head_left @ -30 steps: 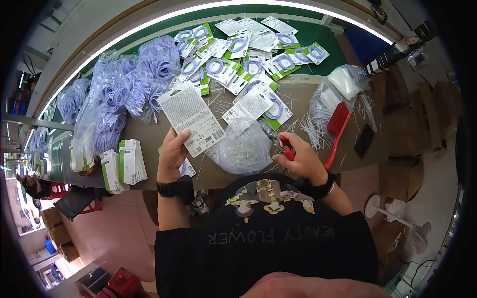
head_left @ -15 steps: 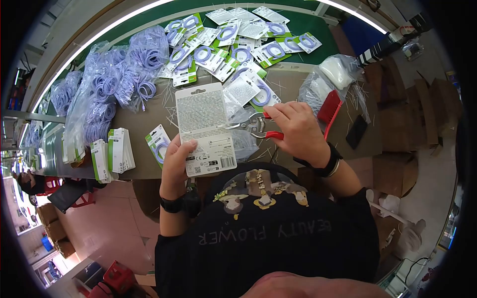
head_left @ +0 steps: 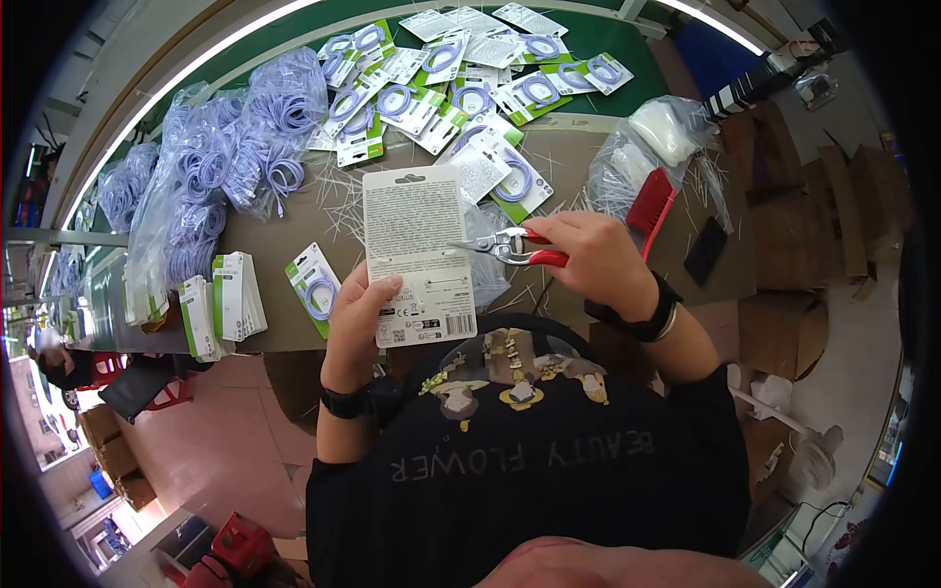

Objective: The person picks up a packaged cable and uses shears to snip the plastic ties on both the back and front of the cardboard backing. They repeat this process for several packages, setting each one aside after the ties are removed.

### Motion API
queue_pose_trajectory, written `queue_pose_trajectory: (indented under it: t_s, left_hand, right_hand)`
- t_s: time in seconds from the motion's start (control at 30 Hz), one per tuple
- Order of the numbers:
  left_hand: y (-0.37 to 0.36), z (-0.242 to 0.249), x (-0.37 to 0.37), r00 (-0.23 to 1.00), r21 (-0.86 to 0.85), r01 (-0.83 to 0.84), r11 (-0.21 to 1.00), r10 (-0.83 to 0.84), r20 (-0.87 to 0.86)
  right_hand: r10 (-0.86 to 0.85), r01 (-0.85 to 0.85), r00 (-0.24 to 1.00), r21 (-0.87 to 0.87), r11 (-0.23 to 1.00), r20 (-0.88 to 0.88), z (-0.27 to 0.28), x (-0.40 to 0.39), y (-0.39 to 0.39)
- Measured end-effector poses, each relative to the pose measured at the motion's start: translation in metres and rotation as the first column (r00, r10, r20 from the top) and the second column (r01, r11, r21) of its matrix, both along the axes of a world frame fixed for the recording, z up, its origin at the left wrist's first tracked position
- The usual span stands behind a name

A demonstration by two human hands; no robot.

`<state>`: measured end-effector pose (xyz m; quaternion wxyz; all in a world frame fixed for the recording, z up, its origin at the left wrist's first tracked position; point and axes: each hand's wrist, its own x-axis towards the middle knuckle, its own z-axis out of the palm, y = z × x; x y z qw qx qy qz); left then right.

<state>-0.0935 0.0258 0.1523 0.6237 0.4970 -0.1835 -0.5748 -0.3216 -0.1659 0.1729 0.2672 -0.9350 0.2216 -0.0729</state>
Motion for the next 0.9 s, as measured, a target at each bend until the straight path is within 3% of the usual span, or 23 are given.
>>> queue_pose_trajectory:
  t_s: [0.03, 0.13, 0.27, 0.7, 0.8, 0.83, 0.9]
  left_hand:
    - [-0.002, 0.002, -0.002, 1.0, 0.001, 0.009, 1.0, -0.009, 0.003]
    - [-0.007, 0.006, -0.008, 0.999, 0.013, 0.029, 0.999, -0.03, 0.034]
    - [-0.014, 0.012, -0.016, 0.989, 0.026, 0.087, 0.996, -0.089, 0.118]
    - [-0.017, 0.019, -0.023, 0.974, 0.07, 0.124, 0.99, -0.135, 0.184]
    - [-0.017, 0.019, -0.021, 0.984, 0.067, 0.104, 0.992, -0.112, 0.139]
    - [-0.017, 0.018, -0.019, 0.992, 0.054, 0.083, 0.995, -0.088, 0.095]
    - [-0.017, 0.013, -0.014, 0.997, 0.043, 0.053, 0.998, -0.055, 0.046]
  right_hand:
    - [0.002, -0.002, 1.0, 0.0, 1.0, 0.0, 0.004, 0.002, 0.0]
    - [0.032, 0.011, 0.959, -0.15, 0.989, 0.283, 0.024, 0.011, 0.003]
    - [0.103, -0.041, 0.976, -0.304, 0.952, 0.191, 0.026, 0.021, 0.011]
    - [0.13, -0.085, 0.98, -0.271, 0.959, 0.153, 0.022, 0.028, 0.018]
    - [0.072, -0.07, 0.997, -0.154, 0.986, 0.011, 0.02, 0.026, 0.018]
    - [0.075, -0.072, 0.997, -0.155, 0.985, 0.012, 0.021, 0.025, 0.017]
    - [0.05, -0.021, 0.981, -0.155, 0.988, 0.186, 0.026, 0.021, 0.014]
